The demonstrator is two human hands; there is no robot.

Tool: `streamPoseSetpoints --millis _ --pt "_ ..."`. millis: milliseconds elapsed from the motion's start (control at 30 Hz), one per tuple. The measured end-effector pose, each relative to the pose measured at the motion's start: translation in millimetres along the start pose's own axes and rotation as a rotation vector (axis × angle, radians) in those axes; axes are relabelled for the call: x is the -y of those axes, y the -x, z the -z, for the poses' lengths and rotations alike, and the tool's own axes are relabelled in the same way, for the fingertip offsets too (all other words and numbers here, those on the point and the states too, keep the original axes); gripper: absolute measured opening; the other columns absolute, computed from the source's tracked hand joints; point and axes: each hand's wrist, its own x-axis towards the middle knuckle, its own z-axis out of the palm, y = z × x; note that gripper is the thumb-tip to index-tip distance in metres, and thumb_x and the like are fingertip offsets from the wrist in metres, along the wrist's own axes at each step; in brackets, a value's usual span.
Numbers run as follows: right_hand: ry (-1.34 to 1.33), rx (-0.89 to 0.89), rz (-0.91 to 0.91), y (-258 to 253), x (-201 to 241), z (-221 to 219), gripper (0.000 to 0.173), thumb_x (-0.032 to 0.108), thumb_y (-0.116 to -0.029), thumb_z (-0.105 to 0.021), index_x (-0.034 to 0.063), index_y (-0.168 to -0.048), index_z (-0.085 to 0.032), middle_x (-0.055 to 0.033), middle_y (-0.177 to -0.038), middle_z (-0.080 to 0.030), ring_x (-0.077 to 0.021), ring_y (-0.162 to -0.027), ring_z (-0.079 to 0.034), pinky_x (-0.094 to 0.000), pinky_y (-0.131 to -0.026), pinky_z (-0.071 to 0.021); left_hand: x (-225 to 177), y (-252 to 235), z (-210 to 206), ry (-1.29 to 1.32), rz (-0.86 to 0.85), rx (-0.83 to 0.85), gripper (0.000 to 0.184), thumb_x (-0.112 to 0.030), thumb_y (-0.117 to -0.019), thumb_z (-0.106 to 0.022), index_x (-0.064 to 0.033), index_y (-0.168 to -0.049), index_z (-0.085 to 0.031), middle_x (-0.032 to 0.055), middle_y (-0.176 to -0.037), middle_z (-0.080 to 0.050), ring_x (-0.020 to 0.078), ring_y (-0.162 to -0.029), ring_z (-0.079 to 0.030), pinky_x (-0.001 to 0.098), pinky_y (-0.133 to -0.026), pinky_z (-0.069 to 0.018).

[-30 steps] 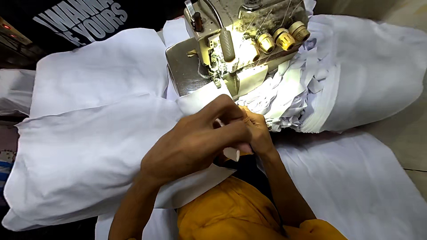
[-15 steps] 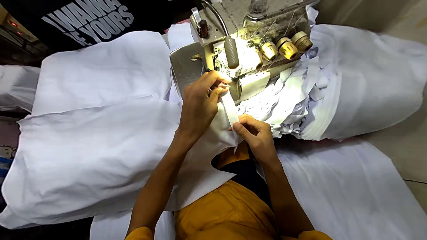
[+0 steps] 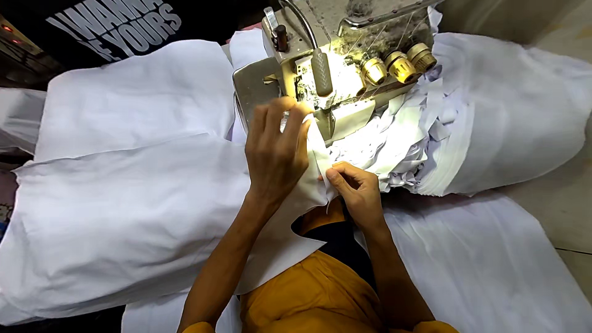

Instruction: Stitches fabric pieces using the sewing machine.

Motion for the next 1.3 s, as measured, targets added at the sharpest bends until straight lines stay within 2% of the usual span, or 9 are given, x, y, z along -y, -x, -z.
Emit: streamPoseSetpoints --millis 67,200,333,433,667,800,933,1133,1300 --pt "-0.002 0.003 -0.001 -1.0 -1.1 1.2 0.019 0.014 -0.1008 -0.062 0.0046 -0.092 -0.075 -0.0016 -0.092 -0.073 -0.0062 -0.086 -0.068 -0.0214 -0.078 -0.0573 -4.4 13.5 -0.1 -0.003 -0.085 -0.019 0.02 -0.014 -0.0984 -0.063 -0.0065 -0.113 -0.074 0.0131 -0.115 -0.069 0.0295 -0.108 -0.062 0.0401 -0.09 -0.0495" --pt "0.019 -0.007 0.005 -2.0 -3.1 0.6 0.018 0.015 -0.1001 -0.062 0.0055 -0.091 -0.075 0.0003 -0.087 -0.071 -0.004 -0.081 -0.066 -0.0195 -0.073 -0.0553 -7.6 40.6 -7.7 -0.072 -0.137 0.134 0.035 -0.026 -0.1043 -0.055 -0.0074 -0.13 -0.069 0.0085 -0.132 -0.068 0.0252 -0.118 -0.061 0.0409 -0.099 -0.0445" --pt "0.008 -0.019 -0.017 -3.3 -1.2 -0.9 0.019 0.013 -0.0984 -0.061 0.0056 -0.087 -0.074 -0.0008 -0.084 -0.071 -0.006 -0.079 -0.066 -0.021 -0.07 -0.0553 -10.2 47.7 -9.4 -0.117 -0.102 0.163 0.038 -0.028 -0.1057 -0.051 -0.0068 -0.13 -0.07 0.0095 -0.133 -0.067 0.0254 -0.122 -0.059 0.0428 -0.101 -0.0417" --pt "0.027 -0.016 -0.019 -5.9 -1.5 -1.8 0.019 0.014 -0.097 -0.062 0.0066 -0.084 -0.074 -0.0007 -0.084 -0.071 -0.0059 -0.077 -0.066 -0.021 -0.068 -0.0551 -12.9 51.4 -10.0 -0.159 -0.053 0.168 0.042 -0.031 -0.1058 -0.049 -0.0067 -0.136 -0.066 0.0089 -0.137 -0.065 0.0259 -0.124 -0.058 0.043 -0.103 -0.0401" --pt "0.014 -0.018 -0.041 -7.9 6.2 -5.7 0.017 0.017 -0.0929 -0.07 0.0106 -0.078 -0.068 0.0018 -0.078 -0.067 -0.0054 -0.073 -0.064 -0.0198 -0.064 -0.0517 -14.7 54.5 -8.1 -0.231 0.093 0.167 0.051 -0.037 -0.1058 -0.046 -0.0072 -0.144 -0.059 0.0073 -0.149 -0.056 0.0272 -0.121 -0.055 0.0455 -0.098 -0.0376" --pt "-0.064 -0.065 -0.057 -4.2 10.3 -8.2 0.016 0.013 -0.0891 -0.076 0.0085 -0.091 -0.061 -0.0019 -0.082 -0.069 -0.0092 -0.073 -0.067 -0.022 -0.066 -0.0567 -15.0 49.8 -8.8 -0.175 0.136 0.139 0.052 -0.036 -0.1046 -0.049 -0.005 -0.146 -0.054 0.0102 -0.148 -0.056 0.0283 -0.121 -0.054 0.0465 -0.098 -0.0366" --pt "-0.083 -0.087 -0.032 4.1 14.0 -4.6 0.025 0.011 -0.0894 -0.076 0.0065 -0.103 -0.056 -0.003 -0.087 -0.068 -0.01 -0.076 -0.068 -0.0225 -0.07 -0.0589 -19.0 53.3 -7.9 -0.008 0.185 0.151 0.055 -0.031 -0.1026 -0.052 -0.0033 -0.15 -0.043 0.0119 -0.148 -0.054 0.0252 -0.134 -0.049 0.0496 -0.109 -0.0324" --pt "-0.126 -0.119 -0.021 12.0 13.0 -6.6 0.025 0.008 -0.0896 -0.075 0.006 -0.104 -0.055 -0.0022 -0.085 -0.067 -0.0088 -0.076 -0.067 -0.0218 -0.071 -0.0585 -23.9 53.8 -6.1 0.132 0.232 0.168 0.056 -0.029 -0.1022 -0.052 -0.0031 -0.151 -0.039 0.0124 -0.152 -0.049 0.0241 -0.139 -0.045 0.0483 -0.115 -0.0294" --pt "-0.143 -0.139 -0.027 8.6 9.3 -11.8 0.024 0.006 -0.0897 -0.074 0.007 -0.103 -0.055 -0.0019 -0.084 -0.067 -0.0088 -0.076 -0.067 -0.0227 -0.073 -0.0593 -25.8 45.8 -6.8 0.216 0.312 0.162 0.057 -0.025 -0.1036 -0.05 -0.0034 -0.153 -0.035 0.0123 -0.154 -0.046 0.026 -0.141 -0.043 0.0454 -0.117 -0.0324"
